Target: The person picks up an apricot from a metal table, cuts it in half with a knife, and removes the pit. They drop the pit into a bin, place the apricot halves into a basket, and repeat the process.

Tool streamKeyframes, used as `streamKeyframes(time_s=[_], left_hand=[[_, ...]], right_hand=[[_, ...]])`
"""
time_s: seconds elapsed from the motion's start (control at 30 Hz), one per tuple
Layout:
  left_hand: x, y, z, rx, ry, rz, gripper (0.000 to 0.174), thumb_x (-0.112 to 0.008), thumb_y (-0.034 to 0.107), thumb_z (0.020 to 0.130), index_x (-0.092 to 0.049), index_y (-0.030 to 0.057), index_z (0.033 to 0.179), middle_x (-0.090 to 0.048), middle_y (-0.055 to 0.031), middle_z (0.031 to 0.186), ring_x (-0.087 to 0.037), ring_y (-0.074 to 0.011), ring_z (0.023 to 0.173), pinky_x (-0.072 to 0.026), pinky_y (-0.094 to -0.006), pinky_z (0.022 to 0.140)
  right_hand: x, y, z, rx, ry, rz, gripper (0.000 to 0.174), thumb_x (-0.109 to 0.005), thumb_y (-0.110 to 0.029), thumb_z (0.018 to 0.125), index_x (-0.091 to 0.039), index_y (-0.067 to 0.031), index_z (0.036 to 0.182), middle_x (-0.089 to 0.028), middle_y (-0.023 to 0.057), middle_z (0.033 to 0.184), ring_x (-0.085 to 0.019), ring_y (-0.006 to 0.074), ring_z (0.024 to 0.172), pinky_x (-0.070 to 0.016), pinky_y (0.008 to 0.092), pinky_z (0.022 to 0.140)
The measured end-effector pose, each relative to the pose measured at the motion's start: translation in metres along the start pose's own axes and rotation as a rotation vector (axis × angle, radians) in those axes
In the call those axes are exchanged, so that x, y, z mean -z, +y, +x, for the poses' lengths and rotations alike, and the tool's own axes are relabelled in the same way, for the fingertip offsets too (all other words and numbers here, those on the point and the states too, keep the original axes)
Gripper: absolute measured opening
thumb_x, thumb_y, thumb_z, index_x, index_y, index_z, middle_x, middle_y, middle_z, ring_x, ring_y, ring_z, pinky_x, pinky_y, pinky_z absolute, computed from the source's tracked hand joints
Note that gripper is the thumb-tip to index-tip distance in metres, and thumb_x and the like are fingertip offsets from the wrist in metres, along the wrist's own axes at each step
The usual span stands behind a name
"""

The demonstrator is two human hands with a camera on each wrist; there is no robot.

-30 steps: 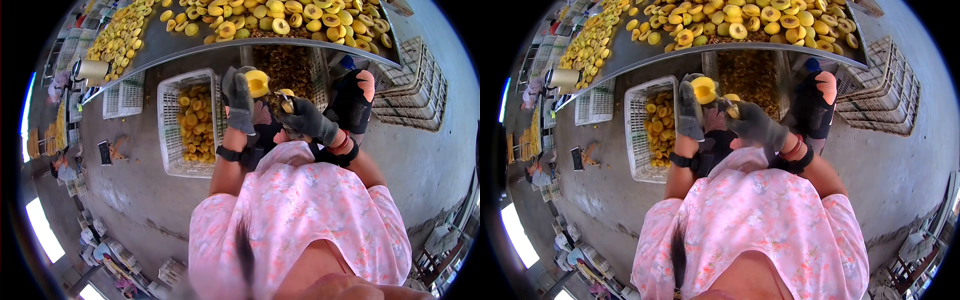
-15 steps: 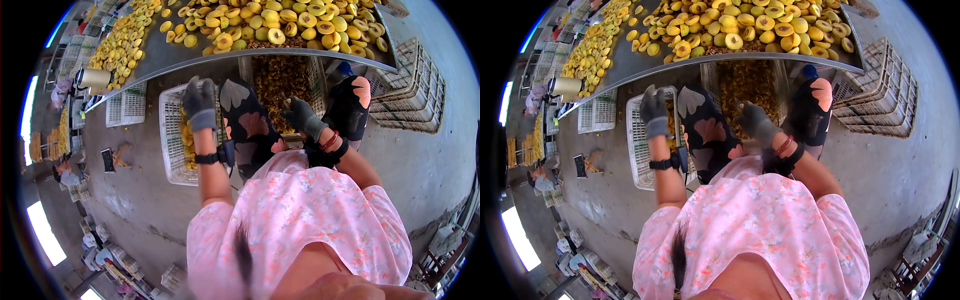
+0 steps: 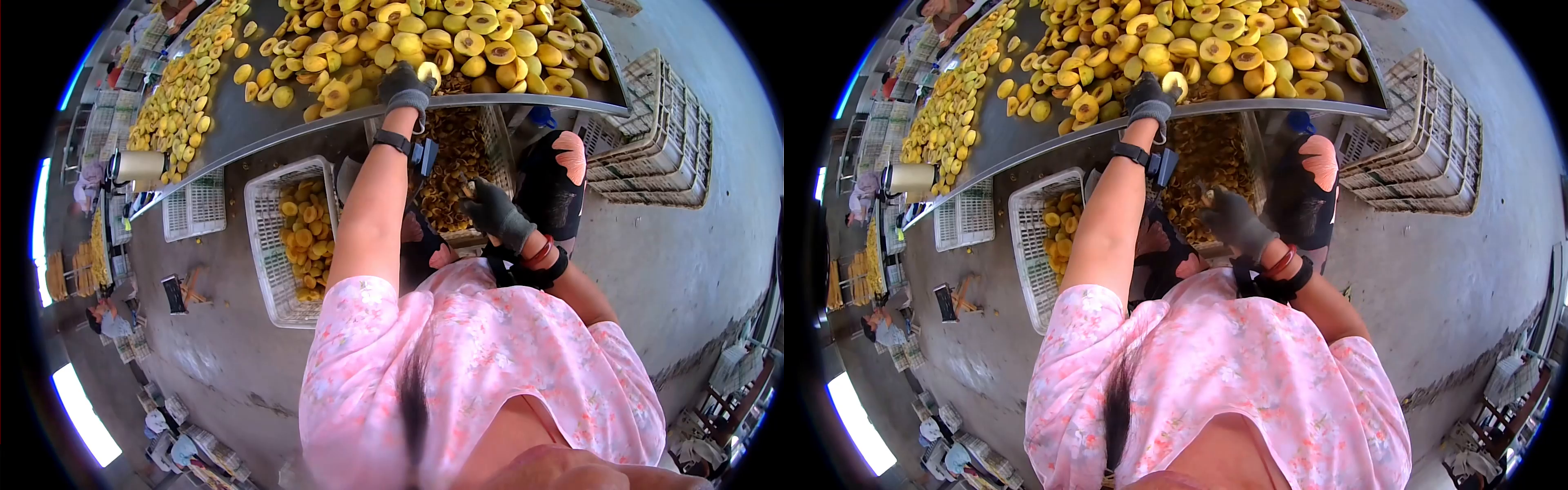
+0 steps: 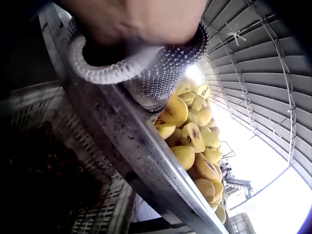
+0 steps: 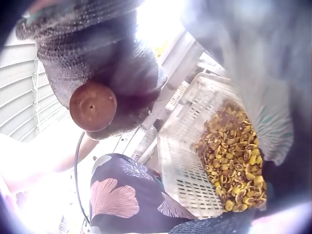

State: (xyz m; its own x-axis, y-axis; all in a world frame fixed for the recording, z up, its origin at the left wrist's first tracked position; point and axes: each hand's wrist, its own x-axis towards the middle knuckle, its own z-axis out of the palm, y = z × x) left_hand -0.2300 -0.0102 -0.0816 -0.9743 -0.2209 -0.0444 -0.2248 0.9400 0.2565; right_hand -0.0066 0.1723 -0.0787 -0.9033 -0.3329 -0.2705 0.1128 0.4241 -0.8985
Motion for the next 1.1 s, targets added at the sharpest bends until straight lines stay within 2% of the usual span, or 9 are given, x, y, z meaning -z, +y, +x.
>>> streamKeyframes(time_s=[0.1,0.13,0.27,0.4,0.5,0.77,0.97,1.07,1.1], left_hand=[[-0.011,-0.005,-0.005,-0.15,0.096,-0.066,0.057,-0.073,0.043,0.072,-0.051,0.0092,0.112,-0.062,-0.0132,0.108,-0.06,-0.0294,0.101,-0.0483,-0.0423,0.084],[-0.01,-0.008,-0.01,-0.243,0.2,-0.208,0.051,-0.076,0.033,0.071,-0.049,0.0069,0.105,-0.061,-0.0159,0.103,-0.059,-0.0325,0.098,-0.0475,-0.0437,0.081],[0.014,-0.011,-0.04,-0.414,0.428,-0.63,0.055,-0.076,0.029,0.07,-0.047,0.0038,0.109,-0.058,-0.0158,0.103,-0.058,-0.0331,0.094,-0.0466,-0.0393,0.082],[0.065,-0.008,-0.114,-0.427,0.367,-0.867,0.045,-0.069,0.026,0.078,-0.049,0.0028,0.11,-0.059,-0.0152,0.1,-0.059,-0.0258,0.089,-0.0483,-0.0362,0.078],[0.066,-0.018,-0.149,-0.406,0.197,-1.072,0.036,-0.065,0.023,0.081,-0.053,0.0033,0.109,-0.059,-0.0137,0.103,-0.059,-0.0247,0.09,-0.0481,-0.0356,0.079],[0.059,-0.016,-0.206,-0.404,0.222,-1.341,0.043,-0.043,0.041,0.095,-0.057,0.0032,0.109,-0.058,-0.0106,0.104,-0.058,-0.0207,0.094,-0.0453,-0.0319,0.085],[0.057,-0.001,-0.219,-0.343,0.149,-1.655,0.062,-0.036,0.058,0.093,-0.053,0.0012,0.112,-0.061,-0.0144,0.107,-0.06,-0.0216,0.093,-0.0483,-0.0329,0.084],[0.057,0.001,-0.224,-0.34,0.226,-1.632,0.053,-0.034,0.048,0.097,-0.054,0.0001,0.107,-0.062,-0.0128,0.1,-0.059,-0.0204,0.091,-0.046,-0.0323,0.084],[0.059,0.001,-0.225,-0.352,0.259,-1.57,0.057,-0.034,0.052,0.096,-0.053,-0.0004,0.109,-0.062,-0.0136,0.101,-0.06,-0.0213,0.092,-0.0469,-0.0328,0.084]], right_hand=[[0.0,-0.003,0.002,0.035,0.032,-0.019,0.026,-0.06,-0.019,0.079,-0.053,0.0019,0.093,-0.059,0.0194,0.064,-0.061,0.0332,0.057,-0.0464,0.0393,0.052],[0.0,-0.004,0.002,0.078,0.06,-0.023,0.027,-0.06,-0.019,0.079,-0.052,0.0017,0.094,-0.059,0.0198,0.064,-0.061,0.0338,0.057,-0.0466,0.0399,0.052],[0.011,-0.031,-0.002,0.28,0.247,-0.183,0.027,-0.061,-0.017,0.078,-0.05,0.001,0.094,-0.059,0.0216,0.064,-0.061,0.0386,0.06,-0.0462,0.0438,0.052],[0.024,-0.061,-0.001,0.391,0.374,-0.298,0.023,-0.059,-0.017,0.08,-0.046,-0.0008,0.09,-0.058,0.0234,0.065,-0.058,0.0434,0.062,-0.0446,0.0487,0.052],[0.027,-0.074,-0.002,0.48,0.375,-0.338,0.023,-0.059,-0.017,0.081,-0.046,-0.0019,0.09,-0.058,0.0237,0.066,-0.058,0.0435,0.063,-0.0447,0.0499,0.053],[0.011,-0.087,-0.015,0.432,0.329,-0.367,0.028,-0.06,-0.023,0.082,-0.046,-0.0031,0.095,-0.059,0.0239,0.068,-0.058,0.0443,0.065,-0.045,0.0522,0.057],[0.001,-0.071,-0.013,0.472,0.299,-0.174,0.026,-0.06,-0.022,0.082,-0.049,-0.0004,0.091,-0.059,0.025,0.07,-0.058,0.0449,0.07,-0.0451,0.05,0.057],[0.0,-0.081,-0.02,0.382,0.253,-0.126,0.026,-0.061,-0.021,0.081,-0.05,0.0006,0.089,-0.059,0.0256,0.072,-0.058,0.0448,0.073,-0.0459,0.0483,0.059],[0.0,-0.083,-0.021,0.376,0.242,-0.125,0.026,-0.062,-0.021,0.08,-0.051,0.0007,0.089,-0.059,0.0257,0.072,-0.059,0.0447,0.073,-0.0462,0.0478,0.059]])
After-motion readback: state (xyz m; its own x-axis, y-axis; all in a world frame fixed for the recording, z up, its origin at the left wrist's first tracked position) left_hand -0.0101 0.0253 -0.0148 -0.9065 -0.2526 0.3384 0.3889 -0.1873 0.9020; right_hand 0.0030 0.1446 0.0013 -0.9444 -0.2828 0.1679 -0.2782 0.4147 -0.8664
